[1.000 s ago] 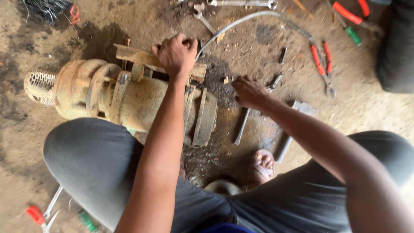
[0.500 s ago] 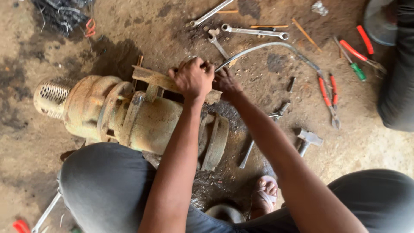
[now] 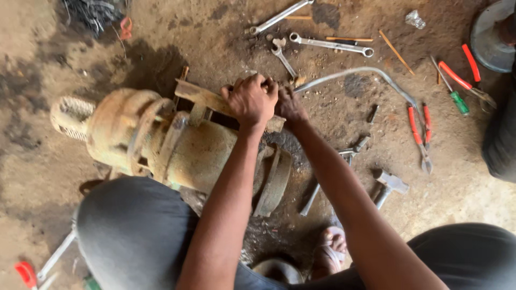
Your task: The person sits on the ground repairing a rusty water pump motor. They strike a chisel placed against the pump housing with a hammer, then use a wrench to loosen and turn bolts on the pump's mounting bracket, repositioning the pump as they work.
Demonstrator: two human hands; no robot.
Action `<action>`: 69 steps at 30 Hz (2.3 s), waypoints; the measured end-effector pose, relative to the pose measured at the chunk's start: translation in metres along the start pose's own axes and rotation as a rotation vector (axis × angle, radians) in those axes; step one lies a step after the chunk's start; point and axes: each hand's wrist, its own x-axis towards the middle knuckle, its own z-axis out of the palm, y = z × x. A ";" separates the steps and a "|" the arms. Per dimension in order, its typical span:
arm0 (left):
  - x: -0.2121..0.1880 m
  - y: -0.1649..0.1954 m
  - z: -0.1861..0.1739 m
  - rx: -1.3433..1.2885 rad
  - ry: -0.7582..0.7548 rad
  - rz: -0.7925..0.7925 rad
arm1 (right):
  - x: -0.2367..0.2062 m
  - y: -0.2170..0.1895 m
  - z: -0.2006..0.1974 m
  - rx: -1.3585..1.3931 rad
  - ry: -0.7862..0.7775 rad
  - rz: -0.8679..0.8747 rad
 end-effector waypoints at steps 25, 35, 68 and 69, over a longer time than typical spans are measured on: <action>-0.086 -0.043 -0.091 -0.856 0.335 -0.262 | -0.106 -0.054 0.001 0.853 0.836 0.407; -0.228 -0.094 -0.131 -0.351 0.477 -1.279 | -0.123 -0.076 0.027 1.460 0.518 0.972; -0.271 -0.109 -0.080 -2.062 0.702 -1.373 | -0.151 -0.182 0.021 2.817 -0.120 1.322; -0.271 -0.109 -0.081 -2.053 0.705 -1.389 | -0.149 -0.182 0.022 2.852 -0.105 1.222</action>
